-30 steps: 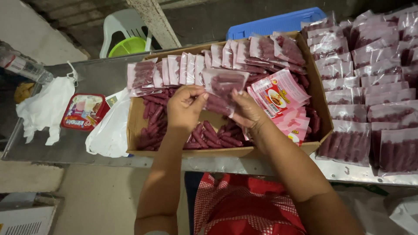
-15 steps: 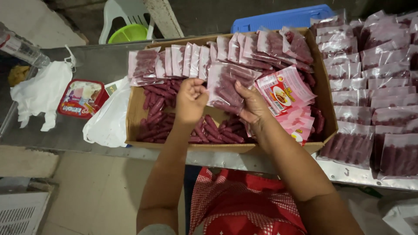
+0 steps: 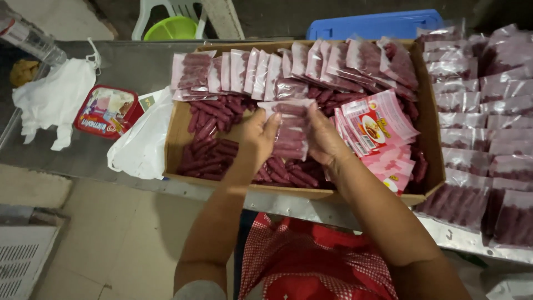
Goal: The person places purple snack sticks into plastic packets by hand, ensuring several sticks are in each packet before setting the filled packets onto a metal surface.
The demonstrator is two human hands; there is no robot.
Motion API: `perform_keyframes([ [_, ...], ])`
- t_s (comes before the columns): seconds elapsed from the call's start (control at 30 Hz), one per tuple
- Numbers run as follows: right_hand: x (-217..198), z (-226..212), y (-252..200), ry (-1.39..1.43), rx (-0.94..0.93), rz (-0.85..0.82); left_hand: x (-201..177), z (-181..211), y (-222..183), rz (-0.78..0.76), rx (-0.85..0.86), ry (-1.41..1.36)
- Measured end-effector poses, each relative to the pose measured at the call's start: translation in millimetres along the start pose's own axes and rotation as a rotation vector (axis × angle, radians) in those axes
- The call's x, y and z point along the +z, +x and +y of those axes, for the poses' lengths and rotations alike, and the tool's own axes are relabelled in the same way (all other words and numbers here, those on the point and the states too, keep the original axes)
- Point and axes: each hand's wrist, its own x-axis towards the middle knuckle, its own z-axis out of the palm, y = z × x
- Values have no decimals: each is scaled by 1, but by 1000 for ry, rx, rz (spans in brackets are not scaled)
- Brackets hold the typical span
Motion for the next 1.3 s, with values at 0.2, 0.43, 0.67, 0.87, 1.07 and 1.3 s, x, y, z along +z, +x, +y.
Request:
perform_keyframes([
  [0.2,-59,2,27,28,65,198,-78,47,91,-72,-239,83],
  [0.43,-37,-6,15,90,35,193,-135,-23,192,7,-131,135],
  [0.67,-32,-6,17,41,40,210,-128,-131,214,96,-104,760],
  [0.87,-30,34,20,-879,-78,98,7,-78,156,-73,315,416],
  [1.07,-51,64,33,-1469,-282,-229,111,34,90,-680,176,218],
  [1.3,-100,109,77,-1507,-431,-245,169,38,87,-747,177,618],
])
